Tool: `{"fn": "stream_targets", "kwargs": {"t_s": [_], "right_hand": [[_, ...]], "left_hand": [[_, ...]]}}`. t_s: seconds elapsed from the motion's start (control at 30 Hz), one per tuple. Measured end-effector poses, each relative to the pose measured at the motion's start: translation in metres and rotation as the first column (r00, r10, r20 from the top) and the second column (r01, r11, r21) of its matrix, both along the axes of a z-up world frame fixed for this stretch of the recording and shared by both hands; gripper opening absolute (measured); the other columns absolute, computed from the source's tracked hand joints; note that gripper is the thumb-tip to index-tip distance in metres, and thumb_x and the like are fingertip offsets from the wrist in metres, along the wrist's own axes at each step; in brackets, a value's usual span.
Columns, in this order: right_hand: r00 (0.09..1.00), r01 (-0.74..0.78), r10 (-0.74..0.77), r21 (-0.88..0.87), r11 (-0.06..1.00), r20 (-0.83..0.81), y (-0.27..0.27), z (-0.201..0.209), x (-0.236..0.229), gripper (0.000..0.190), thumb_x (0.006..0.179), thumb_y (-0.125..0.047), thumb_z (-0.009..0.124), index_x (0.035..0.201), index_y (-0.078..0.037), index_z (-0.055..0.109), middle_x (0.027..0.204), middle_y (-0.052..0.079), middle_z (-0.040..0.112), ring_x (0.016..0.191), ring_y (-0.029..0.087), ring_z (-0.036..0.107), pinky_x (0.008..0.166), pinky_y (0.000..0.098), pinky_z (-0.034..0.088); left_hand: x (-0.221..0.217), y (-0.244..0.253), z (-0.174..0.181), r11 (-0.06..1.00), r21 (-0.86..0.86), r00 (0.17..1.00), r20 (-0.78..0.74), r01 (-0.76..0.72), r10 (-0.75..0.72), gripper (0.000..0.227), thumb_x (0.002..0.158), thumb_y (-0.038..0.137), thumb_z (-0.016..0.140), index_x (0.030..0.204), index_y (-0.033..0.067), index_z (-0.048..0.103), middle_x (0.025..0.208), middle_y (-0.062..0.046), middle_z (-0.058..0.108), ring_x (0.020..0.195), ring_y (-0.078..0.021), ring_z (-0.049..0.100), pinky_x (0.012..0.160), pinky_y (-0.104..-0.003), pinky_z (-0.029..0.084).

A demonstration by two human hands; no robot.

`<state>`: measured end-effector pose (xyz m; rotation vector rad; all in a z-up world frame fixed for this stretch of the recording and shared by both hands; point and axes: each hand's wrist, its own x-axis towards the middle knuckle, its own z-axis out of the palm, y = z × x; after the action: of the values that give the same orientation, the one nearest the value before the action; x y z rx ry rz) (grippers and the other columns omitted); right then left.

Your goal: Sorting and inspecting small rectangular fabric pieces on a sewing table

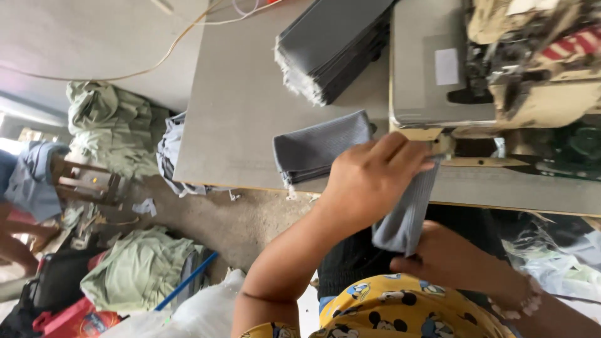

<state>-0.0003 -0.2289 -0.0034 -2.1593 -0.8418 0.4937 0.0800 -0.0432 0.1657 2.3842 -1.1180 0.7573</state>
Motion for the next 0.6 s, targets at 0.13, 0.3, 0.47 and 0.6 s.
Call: {"fn": "stream_targets", "kwargs": {"t_s": [0.13, 0.3, 0.47, 0.6], "right_hand": [[0.925, 0.379, -0.376, 0.049, 0.924, -0.055, -0.011, 0.002, -0.005, 0.033, 0.09, -0.045, 0.069, 0.077, -0.016, 0.061, 0.064, 0.002, 0.061, 0.055, 0.018, 0.061, 0.056, 0.0359, 0.044], [0.978, 0.205, -0.207, -0.085, 0.975, -0.021, 0.011, 0.019, 0.006, 0.046, 0.089, -0.054, 0.067, 0.064, -0.016, 0.064, 0.058, 0.001, 0.069, 0.058, 0.019, 0.069, 0.059, 0.0372, 0.046], [0.928, 0.154, -0.162, -0.048, 0.987, -0.335, 0.009, 0.044, 0.005, 0.032, 0.082, -0.049, 0.079, 0.074, -0.018, 0.08, 0.064, -0.007, 0.079, 0.064, 0.004, 0.071, 0.061, 0.0286, 0.056], [0.808, 0.561, -0.588, 0.24, 0.792, 0.049, -0.01, 0.028, -0.01, 0.043, 0.086, -0.028, 0.067, 0.12, -0.004, 0.059, 0.1, 0.012, 0.068, 0.066, 0.019, 0.064, 0.057, 0.0323, 0.046]], "left_hand": [[0.012, 0.019, 0.011, 0.991, -0.114, 0.997, 0.022, -0.073, 0.076, 0.014, 0.107, 0.021, 0.062, 0.104, 0.0083, 0.062, 0.093, -0.003, 0.063, 0.072, -0.0168, 0.062, 0.06, -0.028, 0.049], [0.015, 0.008, -0.001, 0.991, -0.133, 0.998, 0.066, 0.033, -0.024, 0.018, 0.106, 0.023, 0.061, 0.101, 0.006, 0.063, 0.088, -0.006, 0.07, 0.061, -0.0097, 0.059, 0.048, -0.022, 0.049], [0.014, 0.019, -0.002, 0.995, -0.087, 0.995, 0.089, 0.044, -0.036, 0.019, 0.108, 0.024, 0.057, 0.103, 0.0071, 0.064, 0.087, -0.005, 0.07, 0.06, -0.0073, 0.057, 0.045, -0.022, 0.043], [0.012, 0.049, 0.006, 0.927, -0.327, 0.966, -0.236, -0.182, 0.107, 0.016, 0.103, 0.025, 0.063, 0.109, 0.0101, 0.062, 0.102, -0.001, 0.069, 0.09, -0.0184, 0.069, 0.077, -0.031, 0.056]]}}
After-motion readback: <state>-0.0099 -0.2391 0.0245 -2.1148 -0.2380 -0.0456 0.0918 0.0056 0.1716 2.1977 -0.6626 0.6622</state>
